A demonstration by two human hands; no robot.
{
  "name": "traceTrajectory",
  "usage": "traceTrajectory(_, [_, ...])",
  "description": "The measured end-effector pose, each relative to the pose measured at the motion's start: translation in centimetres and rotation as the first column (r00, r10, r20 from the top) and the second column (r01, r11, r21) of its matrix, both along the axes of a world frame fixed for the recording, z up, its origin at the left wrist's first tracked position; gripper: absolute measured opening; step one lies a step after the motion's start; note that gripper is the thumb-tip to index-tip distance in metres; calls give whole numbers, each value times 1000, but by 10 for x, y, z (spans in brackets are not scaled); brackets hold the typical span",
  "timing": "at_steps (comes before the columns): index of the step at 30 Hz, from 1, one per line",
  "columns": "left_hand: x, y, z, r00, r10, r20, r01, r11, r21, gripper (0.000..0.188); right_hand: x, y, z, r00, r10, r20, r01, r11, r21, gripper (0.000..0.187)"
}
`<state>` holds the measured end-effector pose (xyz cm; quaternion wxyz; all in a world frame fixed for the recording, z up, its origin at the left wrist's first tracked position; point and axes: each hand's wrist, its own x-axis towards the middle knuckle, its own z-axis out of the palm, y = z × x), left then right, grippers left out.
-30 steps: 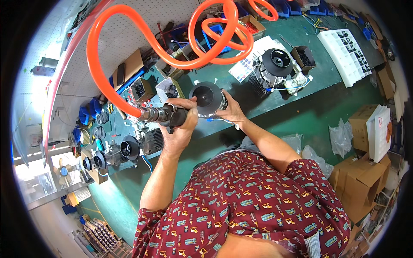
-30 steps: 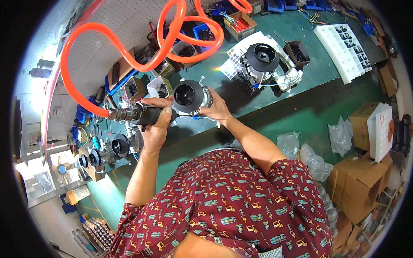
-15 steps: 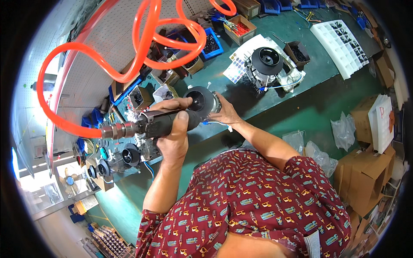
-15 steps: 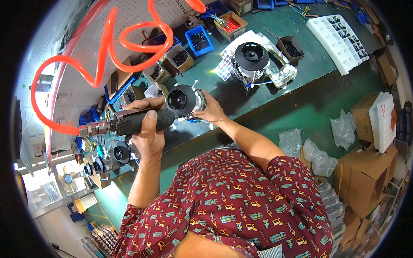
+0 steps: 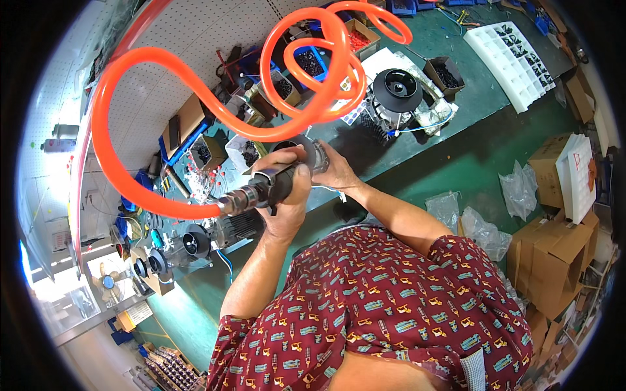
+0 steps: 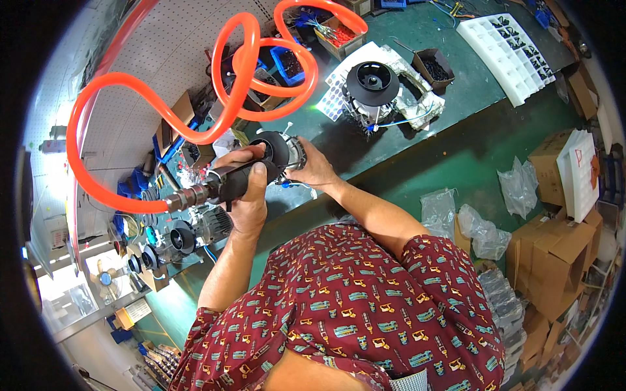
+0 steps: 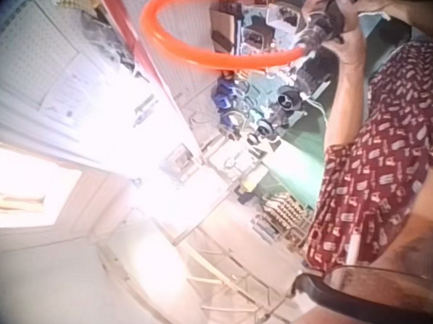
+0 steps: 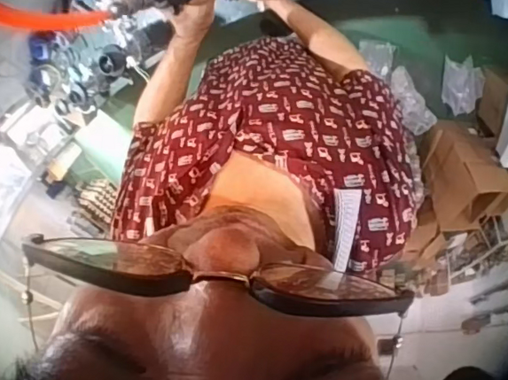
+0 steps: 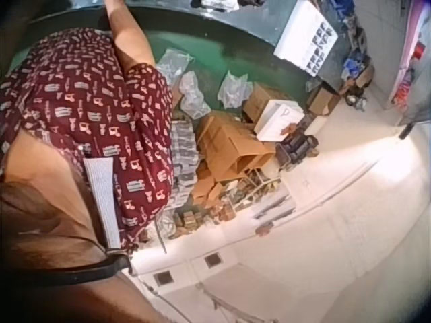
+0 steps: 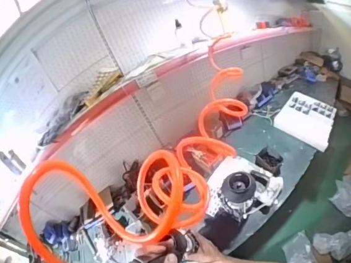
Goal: The person uses a cordless drill to fasten screws into a cylindrical motor housing, then switches to a pneumatic air gun to tighten the same fasteners. They handle multiple motor housings on a cluttered workbench, rotating each unit to access different screw locations.
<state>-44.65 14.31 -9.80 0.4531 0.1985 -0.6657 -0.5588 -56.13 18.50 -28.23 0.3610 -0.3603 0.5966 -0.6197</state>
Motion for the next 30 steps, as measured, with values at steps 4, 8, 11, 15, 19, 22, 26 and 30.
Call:
traceTrajectory(4, [2, 2, -2, 999, -12, 37, 13, 999, -36, 33, 1, -7, -25, 1000, -17, -6, 17, 999, -42, 86])
traceTrajectory(8, [7, 1, -3, 998, -27, 57, 27, 1000, -7, 36, 1, -8, -23, 998, 26, 52, -23, 998, -56, 92])
traceTrajectory(11, [4, 1, -1, 1000, -16, -14, 16, 1000, 19, 33, 0, -8, -26, 998, 31, 58, -28, 999, -37, 95])
traceTrajectory(15, [5, -1, -4, 1000, 2, -18, -2, 1000, 1, 33, -2, -4, -14, 999, 35, 8, -35, 999, 25, 98])
traceTrajectory(19, [0, -1, -4, 1000, -14, -16, 14, 1000, -18, 33, -2, -5, -16, 999, 43, 9, -43, 997, 62, 100])
traceTrajectory(22, [2, 0, 0, 999, -26, 26, 26, 999, -20, 33, -6, -1, 3, 993, 94, 70, -99, 992, 77, 101])
traceTrajectory(26, [-5, 0, 9, 988, -92, 122, 90, 996, 24, 33, 0, -11, -34, 999, 9, 35, -9, 1000, -14, 100])
traceTrajectory(30, [-17, -12, 14, 968, -141, 206, 147, 989, -14, 27, -1, -12, -28, 1000, 18, 18, -17, 998, -59, 96])
